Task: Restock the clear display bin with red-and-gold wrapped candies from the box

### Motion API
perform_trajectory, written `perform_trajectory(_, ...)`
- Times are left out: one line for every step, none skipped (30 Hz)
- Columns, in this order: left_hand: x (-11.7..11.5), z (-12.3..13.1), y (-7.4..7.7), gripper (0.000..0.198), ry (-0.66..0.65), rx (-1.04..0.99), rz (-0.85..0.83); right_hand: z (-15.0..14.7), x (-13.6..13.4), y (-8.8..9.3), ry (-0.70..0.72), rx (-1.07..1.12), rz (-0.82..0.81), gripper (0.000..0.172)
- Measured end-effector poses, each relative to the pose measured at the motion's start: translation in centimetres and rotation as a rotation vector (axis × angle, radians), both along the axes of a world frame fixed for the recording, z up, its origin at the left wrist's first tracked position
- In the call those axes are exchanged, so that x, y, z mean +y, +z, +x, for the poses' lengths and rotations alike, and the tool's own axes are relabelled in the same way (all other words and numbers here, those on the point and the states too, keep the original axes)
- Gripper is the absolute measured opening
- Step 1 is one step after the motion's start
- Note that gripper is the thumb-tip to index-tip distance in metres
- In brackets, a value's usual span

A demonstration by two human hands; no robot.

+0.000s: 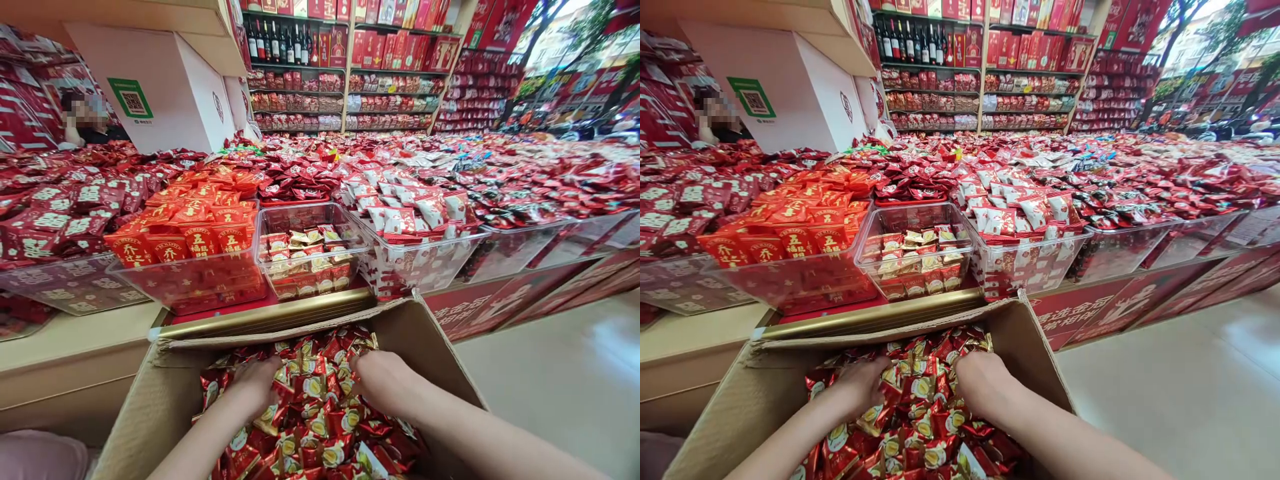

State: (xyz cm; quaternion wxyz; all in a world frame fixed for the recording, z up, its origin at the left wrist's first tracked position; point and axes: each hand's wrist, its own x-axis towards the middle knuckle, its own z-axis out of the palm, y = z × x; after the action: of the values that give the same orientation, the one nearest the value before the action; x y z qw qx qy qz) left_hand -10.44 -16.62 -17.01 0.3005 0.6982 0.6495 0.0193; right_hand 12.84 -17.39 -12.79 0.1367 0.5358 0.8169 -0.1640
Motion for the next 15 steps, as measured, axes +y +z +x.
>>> perform_trajectory(-0.1, 0.2, -0.2, 0.016, -0.034, 0.023, -0.006, -0.2, -0.1, 0.1, 0.009, 0.01, -0.017, 0.022)
perform_trajectory(-0.2, 0.4, -0.3, 0.012, -0.077, 0.062, -0.013, -0.4, -0.3, 0.3, 0.016, 0.021, -0.028, 0.023)
perform_trajectory(-0.4, 0.6, -0.3, 0.01, -0.119, 0.103, -0.02, -0.6, -0.4, 0.4, 0.022, 0.033, -0.033, 0.024)
perform_trajectory(-0.6, 0.9, -0.4, 0.011, -0.15, 0.125, -0.025, -0.7, -0.5, 0.4, 0.031, 0.042, -0.033, 0.025)
perform_trajectory(-0.9, 1.1, -0.4, 0.015, -0.175, 0.144, -0.03, -0.9, -0.5, 0.5, 0.042, 0.048, -0.032, 0.026)
perform_trajectory(-1.3, 1.4, -0.3, 0.025, -0.193, 0.162, -0.039, -1.0, -0.6, 0.5, 0.053, 0.049, -0.035, 0.026)
perform_trajectory(-1.7, 1.7, -0.3, 0.041, -0.207, 0.181, -0.05, -1.1, -0.6, 0.5, 0.07, 0.049, -0.047, 0.027)
perform_trajectory(-2.1, 2.0, -0.3, 0.053, -0.218, 0.201, -0.06, -1.1, -0.7, 0.5, 0.095, 0.055, -0.062, 0.027)
perform_trajectory(-2.4, 2.2, -0.2, 0.058, -0.227, 0.218, -0.061, -1.1, -0.8, 0.4, 0.124, 0.068, -0.076, 0.028)
perform_trajectory(-2.7, 2.4, -0.2, 0.058, -0.237, 0.229, -0.059, -1.1, -0.9, 0.3, 0.155, 0.084, -0.089, 0.028)
perform_trajectory(-2.8, 2.5, -0.1, 0.053, -0.247, 0.235, -0.051, -1.0, -0.9, 0.2, 0.184, 0.103, -0.096, 0.029)
perform_trajectory(-2.8, 2.6, 0.0, 0.046, -0.258, 0.237, -0.043, -1.0, -1.0, 0.1, 0.214, 0.126, -0.101, 0.03)
perform_trajectory(-2.7, 2.5, 0.2, 0.039, -0.267, 0.24, -0.038, -1.0, -1.0, -0.1, 0.239, 0.148, -0.105, 0.03)
perform_trajectory(-2.6, 2.5, 0.3, 0.032, -0.271, 0.246, -0.036, -0.9, -1.0, -0.3, 0.255, 0.17, -0.111, 0.031)
perform_trajectory(-2.4, 2.3, 0.5, 0.028, -0.274, 0.253, -0.034, -0.9, -0.9, -0.5, 0.263, 0.193, -0.116, 0.031)
